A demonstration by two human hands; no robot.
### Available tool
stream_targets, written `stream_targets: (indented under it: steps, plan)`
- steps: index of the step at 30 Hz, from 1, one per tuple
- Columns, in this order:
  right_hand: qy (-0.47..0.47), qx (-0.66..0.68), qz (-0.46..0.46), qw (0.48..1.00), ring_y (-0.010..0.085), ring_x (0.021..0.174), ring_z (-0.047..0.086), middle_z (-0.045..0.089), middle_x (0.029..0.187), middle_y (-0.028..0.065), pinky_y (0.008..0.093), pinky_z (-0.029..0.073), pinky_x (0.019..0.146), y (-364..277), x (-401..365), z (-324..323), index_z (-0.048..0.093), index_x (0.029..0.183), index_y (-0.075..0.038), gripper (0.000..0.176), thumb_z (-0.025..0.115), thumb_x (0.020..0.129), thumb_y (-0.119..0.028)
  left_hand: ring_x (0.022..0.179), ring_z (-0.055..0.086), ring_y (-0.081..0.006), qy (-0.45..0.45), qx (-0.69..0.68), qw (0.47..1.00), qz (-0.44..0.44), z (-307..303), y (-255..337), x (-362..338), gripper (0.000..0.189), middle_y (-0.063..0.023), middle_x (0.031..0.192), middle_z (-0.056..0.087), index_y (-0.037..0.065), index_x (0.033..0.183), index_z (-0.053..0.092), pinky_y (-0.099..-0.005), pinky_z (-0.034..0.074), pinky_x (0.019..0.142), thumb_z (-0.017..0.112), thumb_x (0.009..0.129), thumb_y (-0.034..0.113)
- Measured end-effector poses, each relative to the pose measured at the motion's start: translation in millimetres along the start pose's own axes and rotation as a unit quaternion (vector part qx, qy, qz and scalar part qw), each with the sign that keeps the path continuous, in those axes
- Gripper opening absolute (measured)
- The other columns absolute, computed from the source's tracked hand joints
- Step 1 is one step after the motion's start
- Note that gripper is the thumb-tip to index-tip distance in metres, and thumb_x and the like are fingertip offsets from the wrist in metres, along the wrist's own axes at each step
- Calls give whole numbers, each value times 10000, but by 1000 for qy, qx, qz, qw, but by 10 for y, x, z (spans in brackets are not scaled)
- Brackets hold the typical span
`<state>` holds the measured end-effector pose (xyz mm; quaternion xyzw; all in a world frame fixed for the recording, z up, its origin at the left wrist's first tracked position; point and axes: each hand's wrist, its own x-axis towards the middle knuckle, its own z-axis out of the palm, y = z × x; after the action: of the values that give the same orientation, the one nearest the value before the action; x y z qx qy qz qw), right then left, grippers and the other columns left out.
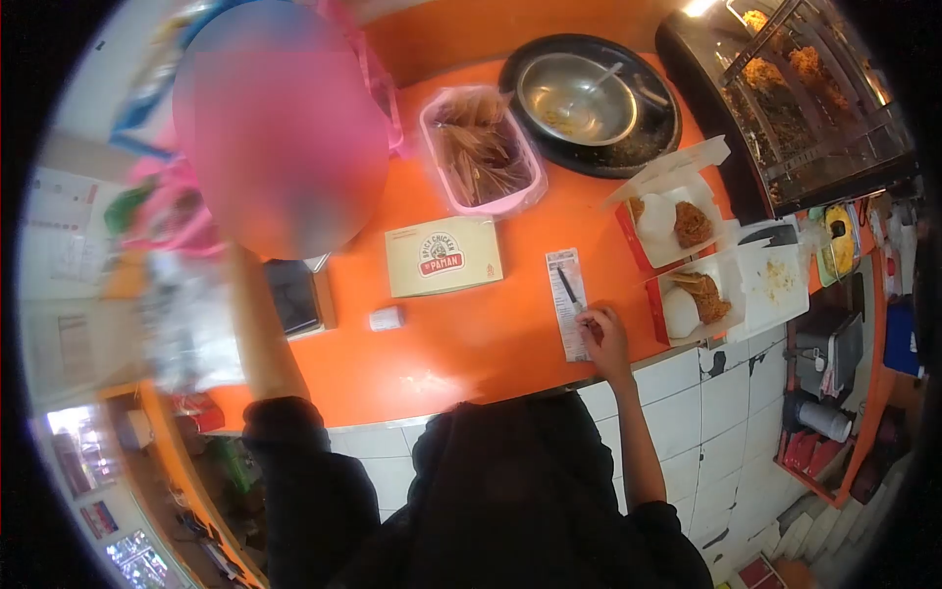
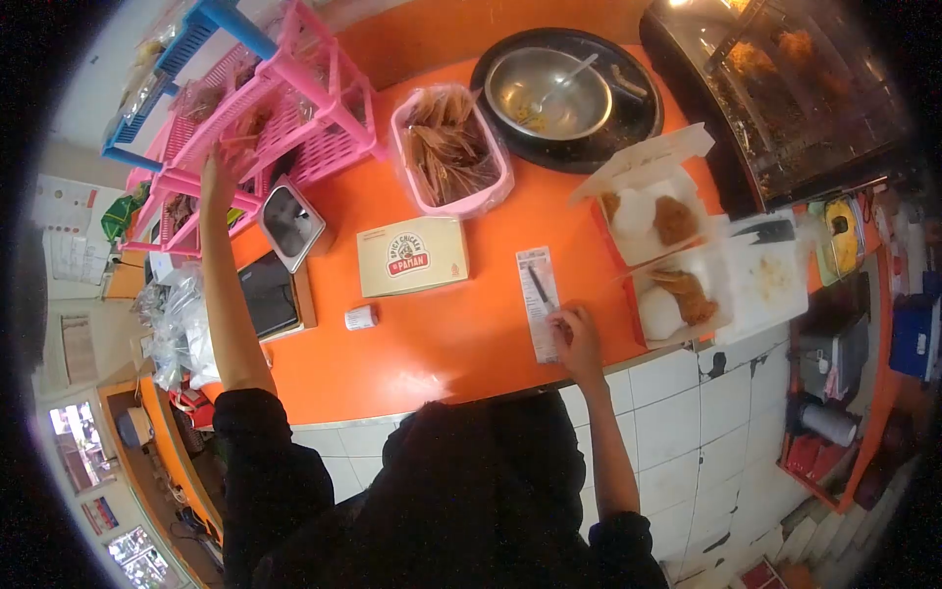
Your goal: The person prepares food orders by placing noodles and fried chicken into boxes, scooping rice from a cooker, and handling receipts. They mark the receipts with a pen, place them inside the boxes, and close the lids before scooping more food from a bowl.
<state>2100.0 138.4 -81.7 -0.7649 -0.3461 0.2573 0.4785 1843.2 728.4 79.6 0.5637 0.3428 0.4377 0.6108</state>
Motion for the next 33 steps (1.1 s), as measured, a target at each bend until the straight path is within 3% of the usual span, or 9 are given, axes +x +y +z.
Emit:
stream_targets:
  steps: [2, 3, 5, 6, 9, 10, 11, 21, 33]
  plan:
    - [21, 44, 21, 999, 185, 769, 586, 517, 884, 90, 266, 469, 662, 29, -6, 62, 598, 948, -26, 127, 584, 824, -9, 1042, 550, -271, 156, 229, 960, 39, 741, 241, -458, 407, -188, 1182, 558, -37, 1111, 526, -335, 445, 909, 511, 924, 324]
    - [28, 33, 25, 999, 178, 756, 587, 524, 877, 88, 265, 469, 656, 11, -9, 69, 596, 945, -25, 121, 582, 826, -8, 968, 551, -277, 233, 521, 778, 265, 466, -135, -256, 313, -166, 1071, 577, -13, 1045, 538, -350, 425, 893, 531, 915, 272]
    - [39, 10, 35, 999, 163, 730, 588, 538, 863, 84, 261, 470, 644, -48, 3, 71, 594, 938, -22, 109, 579, 832, -5, 883, 538, -243, 155, 410, 811, 387, 1379, 40, -1027, 193, -132, 954, 578, 8, 997, 550, -354, 409, 842, 536, 897, 172]
    - [40, 12, 41, 998, 159, 724, 589, 545, 854, 82, 259, 468, 643, -76, 9, 66, 591, 934, -18, 104, 577, 832, -4, 774, 527, -211, 85, 418, 829, 360, 1610, -84, -1392, 128, -107, 870, 567, 3, 979, 544, -335, 417, 709, 505, 871, 61]
    - [37, 26, 52, 998, 144, 707, 586, 565, 830, 76, 251, 463, 639, -162, 37, 48, 582, 923, -10, 93, 571, 831, 2, 780, 582, -233, -294, 307, 891, 159, 2169, -886, -2680, 194, -105, 885, 590, 14, 963, 568, -321, 480, 693, 525, 775, -6]
    - [34, 34, 51, 998, 138, 702, 583, 570, 826, 75, 248, 461, 638, -191, 47, 34, 580, 920, -9, 91, 570, 829, 3, 886, 611, -283, -402, 372, 812, 200, 2408, -1021, -3107, 240, -131, 951, 618, 28, 982, 597, -359, 495, 787, 559, 747, 3]
    - [33, 42, 50, 997, 131, 697, 580, 574, 821, 74, 245, 459, 637, -200, 48, 20, 578, 916, -8, 90, 569, 828, 5, 937, 585, -316, -434, 345, 810, 189, 2564, -1194, -3424, 255, -132, 999, 611, 51, 1017, 616, -390, 471, 832, 599, 763, 53]
    - [152, 220, 85, 960, 64, 583, 496, 554, 703, 10, 193, 386, 538, -151, -7, -400, 581, 899, -13, 86, 635, 848, -58, 1172, 433, -300, -320, 374, 864, 100, 2894, -1768, -3881, 601, -96, 1262, 481, 60, 1200, 515, -421, 344, 973, 755, 681, 246]
    - [73, 324, 115, 936, 99, 661, 528, 514, 803, 39, 219, 438, 586, -330, -80, -466, 539, 886, -28, 32, 540, 881, -59, 1213, 392, -303, -294, 389, 868, 101, 2909, -1703, -3851, 756, -92, 1330, 431, 70, 1293, 447, -426, 324, 998, 779, 650, 286]
